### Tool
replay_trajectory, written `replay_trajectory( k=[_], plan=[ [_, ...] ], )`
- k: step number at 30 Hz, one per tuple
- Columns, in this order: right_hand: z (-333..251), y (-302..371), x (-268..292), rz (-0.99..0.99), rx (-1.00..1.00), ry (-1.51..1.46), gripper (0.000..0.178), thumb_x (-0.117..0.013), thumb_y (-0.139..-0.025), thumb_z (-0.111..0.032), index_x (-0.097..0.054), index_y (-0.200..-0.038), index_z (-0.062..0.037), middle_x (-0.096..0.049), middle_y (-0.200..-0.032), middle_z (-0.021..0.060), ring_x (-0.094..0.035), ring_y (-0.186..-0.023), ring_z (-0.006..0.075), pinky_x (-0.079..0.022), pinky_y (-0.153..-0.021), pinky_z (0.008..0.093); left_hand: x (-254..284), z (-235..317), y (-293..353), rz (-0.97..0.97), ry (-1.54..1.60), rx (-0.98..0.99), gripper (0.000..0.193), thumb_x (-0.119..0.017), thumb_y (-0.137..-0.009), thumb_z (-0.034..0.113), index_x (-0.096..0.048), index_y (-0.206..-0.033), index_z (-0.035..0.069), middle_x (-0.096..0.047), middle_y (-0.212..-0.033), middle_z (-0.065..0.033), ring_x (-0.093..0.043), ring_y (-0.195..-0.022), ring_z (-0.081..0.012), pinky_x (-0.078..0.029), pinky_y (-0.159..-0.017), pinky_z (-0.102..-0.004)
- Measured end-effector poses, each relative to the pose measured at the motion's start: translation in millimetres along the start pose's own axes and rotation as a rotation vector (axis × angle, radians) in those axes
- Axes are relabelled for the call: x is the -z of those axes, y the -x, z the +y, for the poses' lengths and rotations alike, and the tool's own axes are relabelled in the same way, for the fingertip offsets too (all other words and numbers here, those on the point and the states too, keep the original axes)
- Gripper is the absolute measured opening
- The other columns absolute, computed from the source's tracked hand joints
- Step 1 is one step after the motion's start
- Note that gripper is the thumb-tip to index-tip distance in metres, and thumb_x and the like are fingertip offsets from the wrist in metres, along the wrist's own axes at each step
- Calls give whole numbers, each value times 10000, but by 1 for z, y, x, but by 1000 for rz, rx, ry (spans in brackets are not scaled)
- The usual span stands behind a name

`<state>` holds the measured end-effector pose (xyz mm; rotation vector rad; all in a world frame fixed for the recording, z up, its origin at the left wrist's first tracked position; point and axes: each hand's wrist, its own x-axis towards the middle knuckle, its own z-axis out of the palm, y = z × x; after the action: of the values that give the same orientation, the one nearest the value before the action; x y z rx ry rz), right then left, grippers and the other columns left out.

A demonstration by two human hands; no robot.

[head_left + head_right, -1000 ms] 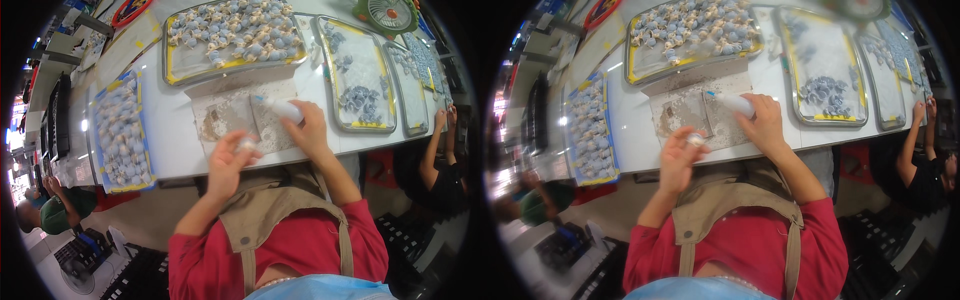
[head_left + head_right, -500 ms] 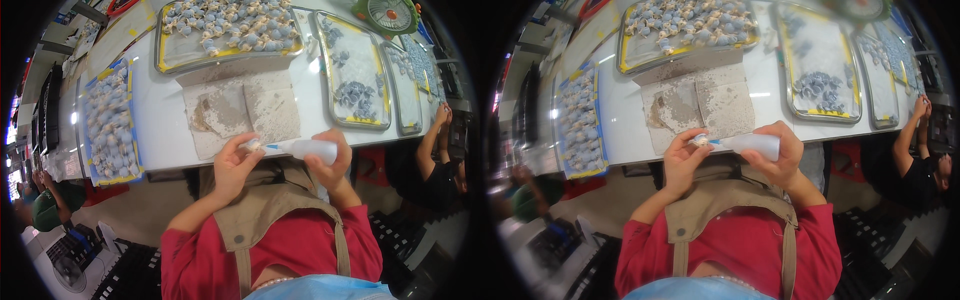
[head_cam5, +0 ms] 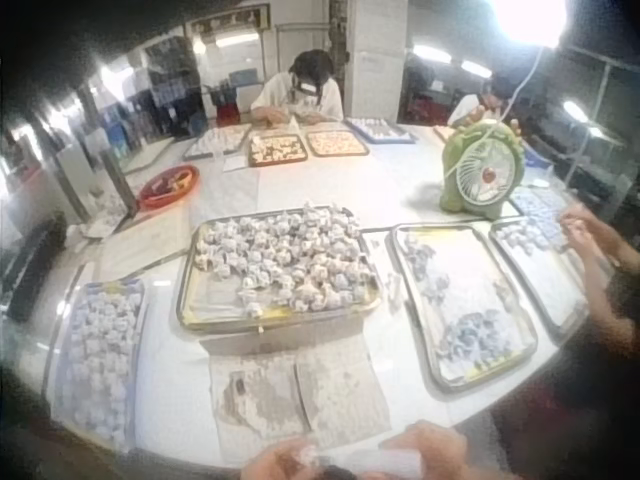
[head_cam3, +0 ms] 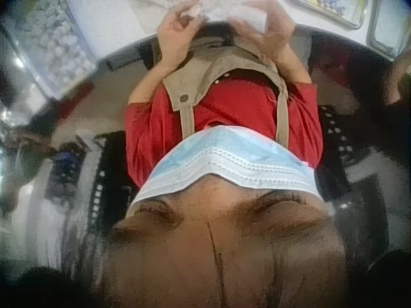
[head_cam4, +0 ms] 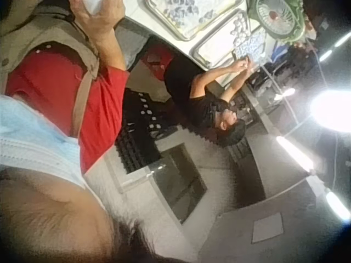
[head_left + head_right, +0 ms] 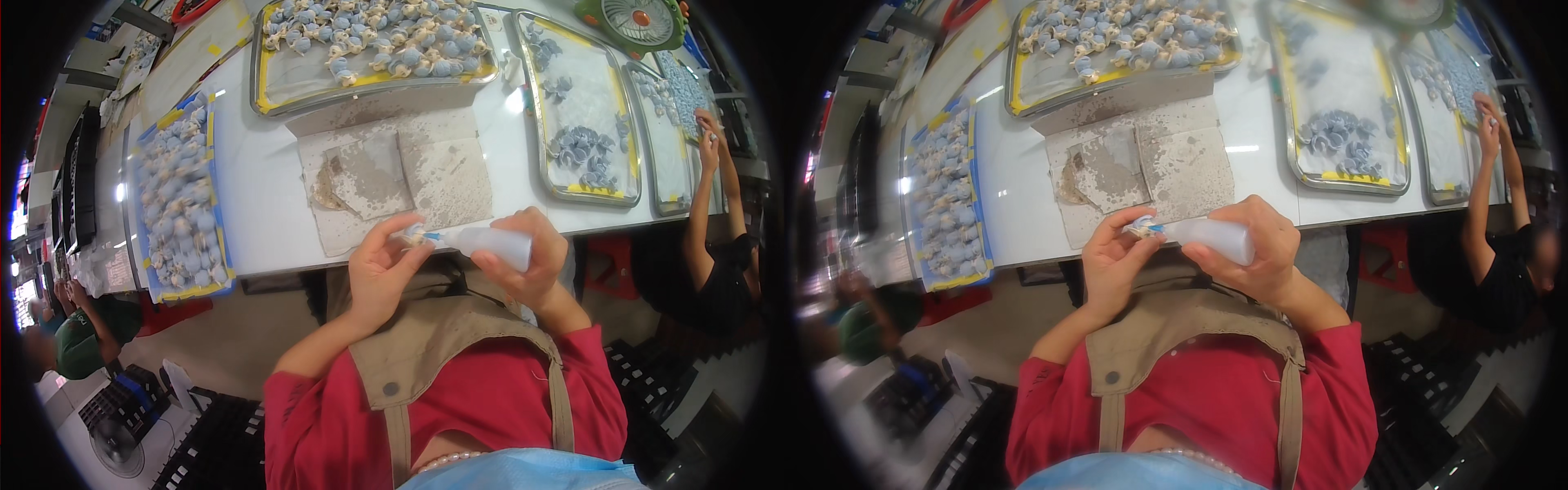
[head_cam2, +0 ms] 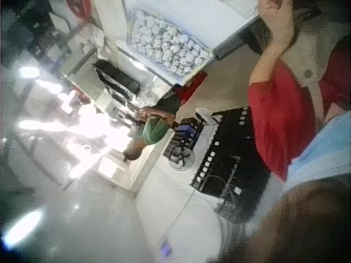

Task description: The person repeatedly picks small blue and white decorative items from a tray, applies a substance from a white squeeze bottle, and places them onto a tray. The person also moves trays around the workspace.

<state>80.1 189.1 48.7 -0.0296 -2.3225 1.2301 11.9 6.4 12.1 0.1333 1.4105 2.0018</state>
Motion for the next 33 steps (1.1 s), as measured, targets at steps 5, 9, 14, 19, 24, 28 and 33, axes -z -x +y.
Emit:
replay_trajectory(
  k=[5, 9, 14, 19, 24, 28, 33],
  plan=[
    [0, -1, 1, -6, -17, -10, 280, -741, -692, -122, -550, -856, 0, -549, -717, 84, -518, -579, 140, -405, -511, 250, 1, 1, 0, -13, 12, 15, 346, -568, -829, -50, -465, -1158, -19, -572, -1029, -98, -563, -920, -116, -455, -800, -234],
    [2, -2, 2, 28, -27, -13, 298, -782, -669, -157, -577, -830, -13, -595, -700, 77, -600, -561, 152, -458, -486, 246, 0, 2, -1, 11, 66, -14, 306, -541, -844, -43, -439, -1131, -13, -526, -1114, -111, -575, -951, -137, -458, -787, -231],
    [4, -1, 3, 22, -57, -28, 283, -776, -673, -138, -575, -828, -14, -596, -700, 77, -596, -570, 151, -456, -496, 248, 1, 1, -1, 3, 70, 9, 286, -534, -858, -7, -423, -1122, -5, -497, -1160, -122, -583, -972, -161, -462, -776, -231],
    [3, -3, 0, 20, -39, -19, 282, -778, -669, -134, -579, -828, -14, -592, -707, 77, -588, -566, 149, -449, -491, 249, 0, 1, -1, 18, 54, 6, 315, -561, -846, 32, -428, -1131, 19, -524, -1146, -132, -584, -949, -174, -478, -778, -254],
    [7, -2, -2, 16, -51, -34, 282, -775, -673, -127, -574, -832, -10, -590, -713, 79, -578, -568, 147, -448, -499, 247, 1, 1, 0, 18, 68, 11, 323, -565, -847, 45, -426, -1138, 27, -532, -1139, -130, -584, -942, -175, -479, -774, -252],
    [10, 2, -2, 69, -187, -185, 264, -749, -698, -106, -562, -856, -8, -585, -717, 54, -560, -595, 114, -442, -529, 231, 4, 3, -1, 8, 108, 12, 295, -530, -862, 9, -424, -1138, 16, -504, -1180, -128, -583, -967, -180, -468, -780, -254],
    [25, -8, -15, 233, -285, -280, 223, -677, -771, -127, -540, -903, -10, -579, -734, 37, -542, -675, 88, -439, -588, 222, 7, 0, -3, 37, 180, -17, 303, -536, -852, -1, -428, -1133, 31, -509, -1188, -133, -580, -968, -192, -473, -774, -254]
  ],
)
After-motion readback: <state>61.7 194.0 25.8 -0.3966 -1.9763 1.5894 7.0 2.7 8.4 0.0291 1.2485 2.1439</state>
